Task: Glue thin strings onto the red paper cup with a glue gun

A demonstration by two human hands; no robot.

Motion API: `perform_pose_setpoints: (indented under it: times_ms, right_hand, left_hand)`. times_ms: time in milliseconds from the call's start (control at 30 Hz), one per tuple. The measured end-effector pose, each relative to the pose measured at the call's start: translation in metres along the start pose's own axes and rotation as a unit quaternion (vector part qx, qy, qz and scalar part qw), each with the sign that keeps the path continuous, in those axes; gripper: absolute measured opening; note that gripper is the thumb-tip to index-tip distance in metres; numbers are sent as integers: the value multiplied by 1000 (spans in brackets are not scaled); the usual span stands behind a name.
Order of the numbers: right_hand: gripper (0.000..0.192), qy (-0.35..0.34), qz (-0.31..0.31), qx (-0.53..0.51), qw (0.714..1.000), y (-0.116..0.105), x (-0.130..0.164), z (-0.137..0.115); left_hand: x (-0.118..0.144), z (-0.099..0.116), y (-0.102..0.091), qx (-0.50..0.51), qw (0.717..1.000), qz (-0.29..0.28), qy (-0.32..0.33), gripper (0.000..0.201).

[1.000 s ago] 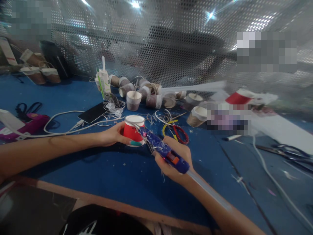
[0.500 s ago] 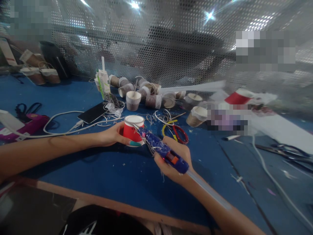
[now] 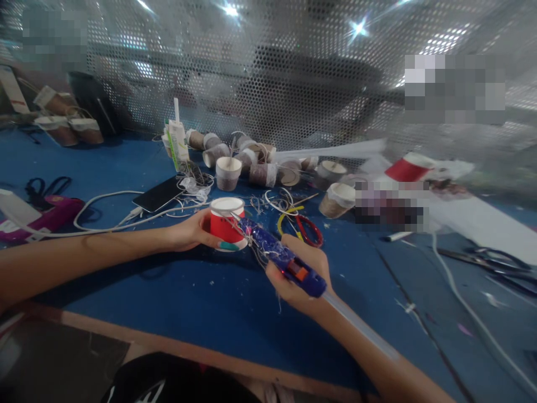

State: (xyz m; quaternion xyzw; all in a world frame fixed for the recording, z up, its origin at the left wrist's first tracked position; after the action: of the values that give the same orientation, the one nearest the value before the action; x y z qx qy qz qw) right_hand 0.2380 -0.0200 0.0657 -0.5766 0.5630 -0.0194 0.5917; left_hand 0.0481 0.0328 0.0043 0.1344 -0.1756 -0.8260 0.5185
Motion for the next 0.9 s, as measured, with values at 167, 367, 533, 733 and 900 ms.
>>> perform_pose_setpoints:
  times_ms: [167, 367, 533, 733, 900]
  right_hand:
    - [18, 19, 4, -15, 1000, 1, 1, 1]
    - [20, -5, 13, -2, 1000, 0, 1, 2]
    - [19, 13, 14, -9, 1000, -2, 1, 3]
    - [22, 58, 27, -13, 998, -2, 3, 3]
    - [19, 67, 9, -41, 997, 0, 4, 8]
  left_hand:
    - [0, -1, -2, 7, 1000, -1, -4, 62]
    - [0, -4, -7, 15, 1000, 8, -13, 66]
    - [0, -4, -7, 13, 1000, 13, -10, 65]
    - [1, -2, -6, 23, 999, 20, -18, 66]
    - [0, -5, -9, 26, 1000, 11, -11, 67]
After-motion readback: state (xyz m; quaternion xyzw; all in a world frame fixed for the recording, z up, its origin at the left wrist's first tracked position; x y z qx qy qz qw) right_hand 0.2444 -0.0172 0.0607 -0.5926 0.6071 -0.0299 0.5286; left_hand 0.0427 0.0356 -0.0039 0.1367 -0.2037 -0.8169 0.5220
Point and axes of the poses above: each hand's wrist, its own x-axis away from the middle knuckle, its own y-axis out of the palm, z = x × y, the point moved 5 cm from there along -x, towards the middle knuckle, and after that the axes turned 9 degrees about z, right-handed, at the moved point
